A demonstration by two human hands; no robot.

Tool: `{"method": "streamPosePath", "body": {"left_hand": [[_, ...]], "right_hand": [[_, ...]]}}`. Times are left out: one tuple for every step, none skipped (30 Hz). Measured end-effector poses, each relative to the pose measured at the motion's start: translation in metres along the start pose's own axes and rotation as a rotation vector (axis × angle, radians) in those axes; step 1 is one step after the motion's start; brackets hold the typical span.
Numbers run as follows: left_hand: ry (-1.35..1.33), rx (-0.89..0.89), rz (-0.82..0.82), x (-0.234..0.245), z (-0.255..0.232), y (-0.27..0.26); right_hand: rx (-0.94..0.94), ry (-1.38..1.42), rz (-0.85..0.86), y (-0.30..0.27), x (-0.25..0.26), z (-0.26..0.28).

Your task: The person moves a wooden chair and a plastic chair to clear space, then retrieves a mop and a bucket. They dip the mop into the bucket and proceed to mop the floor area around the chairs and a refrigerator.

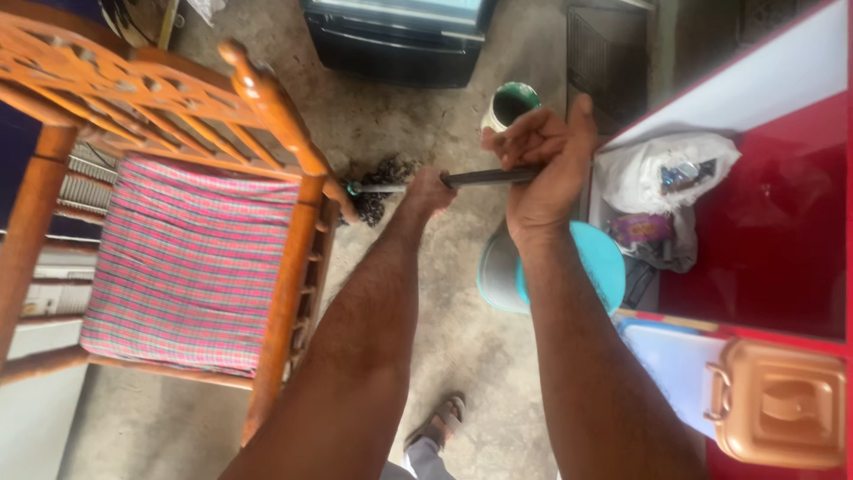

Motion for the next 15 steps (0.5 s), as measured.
{"method": "streamPosePath", "body": {"left_hand": [[-0.07,-0.002,0.031,-0.013,-0.006,-0.005],[-0.084,-0.001,0.026,-0.024,-0.011,-0.011],[-0.099,0.0,0.021,-0.035,-0.016,-0.017],[-0.115,0.001,0.015,-0.046,-0.02,-0.022],[-0.119,-0.061,-0.026,-0.056,-0.026,-0.026],[-0.124,-0.123,-0.067,-0.068,-0.032,-0.029],[-0.127,-0.177,-0.106,-0.082,-0.034,-0.035],[-0.149,-0.201,-0.12,-0.095,-0.035,-0.039],[-0.17,-0.228,-0.135,-0.107,-0.038,-0.041],[-0.191,-0.255,-0.15,-0.119,-0.042,-0.042],[-0.222,-0.315,-0.175,-0.127,-0.048,-0.045],[-0.252,-0.374,-0.199,-0.134,-0.053,-0.05],[-0.284,-0.436,-0.223,-0.137,-0.056,-0.056],[-0.267,-0.382,-0.195,-0.143,-0.052,-0.062],[-0.254,-0.33,-0.167,-0.15,-0.05,-0.072]], "right_hand": [[0.003,0.034,-0.054,-0.009,0.011,0.006],[0.006,0.068,-0.108,-0.019,0.023,0.012],[0.036,0.091,-0.133,-0.031,0.034,0.018],[0.066,0.115,-0.158,-0.043,0.045,0.023],[0.095,0.141,-0.18,-0.052,0.054,0.027],[0.12,0.022,-0.164,-0.057,0.061,0.034],[0.138,-0.095,-0.152,-0.065,0.067,0.042],[0.156,-0.212,-0.14,-0.073,0.072,0.049],[0.172,-0.257,-0.082,-0.081,0.072,0.054],[0.187,-0.302,-0.024,-0.089,0.07,0.059],[0.204,-0.343,0.035,-0.098,0.066,0.062],[0.247,-0.398,0.089,-0.108,0.061,0.063],[0.292,-0.453,0.144,-0.118,0.054,0.064],[0.337,-0.509,0.199,-0.127,0.048,0.063],[0.334,-0.558,0.228,-0.138,0.044,0.063]]}}
Point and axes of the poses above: each hand's wrist, its own y-axis towards the middle knuckle, its own x-axis out of the back of the hand, z = x × y, the point moved 5 cm from there along y, towards the middle knuckle, and after that the axes turned 15 degrees about y, right-handed, at the moved point
